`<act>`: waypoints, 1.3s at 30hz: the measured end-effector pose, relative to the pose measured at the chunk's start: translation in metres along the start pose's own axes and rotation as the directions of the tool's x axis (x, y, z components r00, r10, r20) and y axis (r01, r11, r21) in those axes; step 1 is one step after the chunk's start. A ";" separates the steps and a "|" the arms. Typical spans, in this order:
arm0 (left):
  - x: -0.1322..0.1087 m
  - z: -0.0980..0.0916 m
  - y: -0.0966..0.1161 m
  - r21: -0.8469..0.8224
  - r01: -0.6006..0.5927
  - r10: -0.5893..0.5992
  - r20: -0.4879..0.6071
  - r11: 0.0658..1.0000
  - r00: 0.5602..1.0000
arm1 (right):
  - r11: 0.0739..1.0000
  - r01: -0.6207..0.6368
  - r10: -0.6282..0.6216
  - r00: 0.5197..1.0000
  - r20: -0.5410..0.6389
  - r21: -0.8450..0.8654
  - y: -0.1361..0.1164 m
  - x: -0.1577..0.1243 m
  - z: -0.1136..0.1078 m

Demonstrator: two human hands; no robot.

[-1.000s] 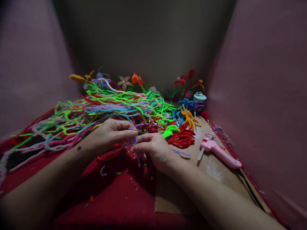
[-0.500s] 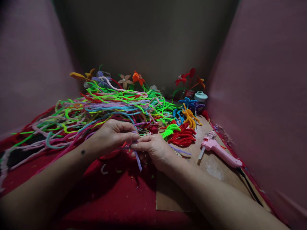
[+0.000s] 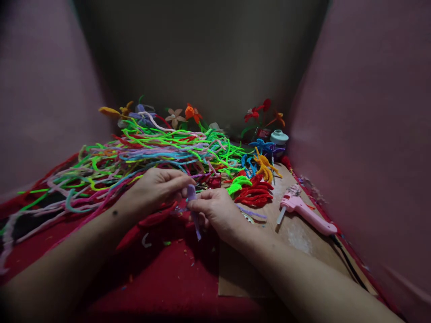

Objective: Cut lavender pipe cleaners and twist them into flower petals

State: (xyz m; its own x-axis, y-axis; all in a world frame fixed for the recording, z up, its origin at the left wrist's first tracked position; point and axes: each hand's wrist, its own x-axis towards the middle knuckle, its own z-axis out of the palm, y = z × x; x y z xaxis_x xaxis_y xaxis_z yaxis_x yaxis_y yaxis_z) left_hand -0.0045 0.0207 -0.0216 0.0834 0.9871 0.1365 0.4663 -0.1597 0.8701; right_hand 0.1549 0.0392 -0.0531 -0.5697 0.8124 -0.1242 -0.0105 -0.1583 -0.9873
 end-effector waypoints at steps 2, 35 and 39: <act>0.002 -0.005 0.000 -0.191 0.107 -0.104 0.028 0.976 0.994 | 1.000 0.009 -0.009 1.000 -0.017 0.010 -0.001 -0.001 0.001; 0.000 -0.009 0.008 0.110 -0.016 0.004 0.109 0.994 0.994 | 0.964 0.104 -0.079 0.991 -0.109 0.247 -0.001 0.007 -0.007; -0.005 -0.001 0.006 0.315 -0.188 0.186 0.037 0.931 0.982 | 0.960 0.162 -0.129 0.979 -0.156 0.229 0.003 0.011 -0.008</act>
State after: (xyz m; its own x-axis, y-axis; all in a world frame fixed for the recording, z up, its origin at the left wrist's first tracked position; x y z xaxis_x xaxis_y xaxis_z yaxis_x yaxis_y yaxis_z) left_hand -0.0033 0.0148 -0.0166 0.2008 0.9393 0.2783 0.6953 -0.3367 0.6350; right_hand 0.1549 0.0524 -0.0580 -0.4282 0.9036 -0.0102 -0.2908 -0.1484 -0.9452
